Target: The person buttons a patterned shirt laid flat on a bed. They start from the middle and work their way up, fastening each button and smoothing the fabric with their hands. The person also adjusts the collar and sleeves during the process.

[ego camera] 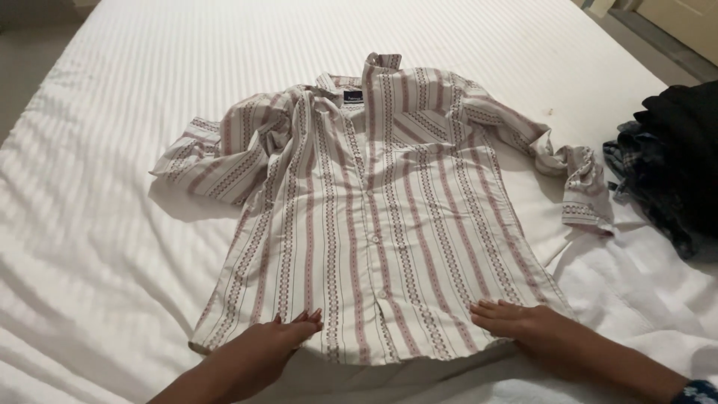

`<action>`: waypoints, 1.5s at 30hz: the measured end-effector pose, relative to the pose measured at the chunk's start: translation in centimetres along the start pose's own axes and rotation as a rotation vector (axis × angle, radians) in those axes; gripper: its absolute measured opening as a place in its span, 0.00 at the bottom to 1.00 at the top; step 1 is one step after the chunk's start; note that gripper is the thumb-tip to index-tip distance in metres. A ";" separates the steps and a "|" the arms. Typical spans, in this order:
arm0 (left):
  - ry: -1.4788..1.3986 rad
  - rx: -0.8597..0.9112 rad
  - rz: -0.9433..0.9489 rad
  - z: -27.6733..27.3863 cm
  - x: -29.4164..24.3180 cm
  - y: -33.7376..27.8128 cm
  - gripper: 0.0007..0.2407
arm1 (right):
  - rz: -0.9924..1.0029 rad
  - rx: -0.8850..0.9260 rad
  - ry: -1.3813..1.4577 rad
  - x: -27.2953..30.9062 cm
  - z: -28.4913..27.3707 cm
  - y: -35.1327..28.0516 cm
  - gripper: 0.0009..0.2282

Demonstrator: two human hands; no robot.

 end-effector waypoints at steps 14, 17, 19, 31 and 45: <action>-0.099 0.562 -0.262 0.7 -4.8 -3.4 0.21 | 0.379 0.587 0.116 4.8 -3.1 -1.3 0.19; -0.175 0.529 -0.273 -0.2 -5.0 -3.4 0.20 | 0.265 0.595 0.103 3.6 -2.1 -0.7 0.21; -0.237 0.494 -0.274 -0.7 -4.9 -3.6 0.20 | 0.228 0.617 0.103 3.0 -1.8 -0.4 0.22; -0.567 0.399 -0.367 0.2 0.8 -0.9 0.18 | 0.170 0.549 0.402 -1.4 -3.3 1.0 0.16; -0.445 0.190 -0.468 -0.1 11.2 0.7 0.16 | 0.845 0.179 0.412 -7.6 -4.1 2.6 0.12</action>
Point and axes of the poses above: each hand's wrist, its own y-axis towards the middle knuckle, its own z-axis out of the palm, x = y × z, the point moved 4 cm from there along y, towards the middle knuckle, and after that the axes turned 7 degrees about -x, right-handed, at the moved point
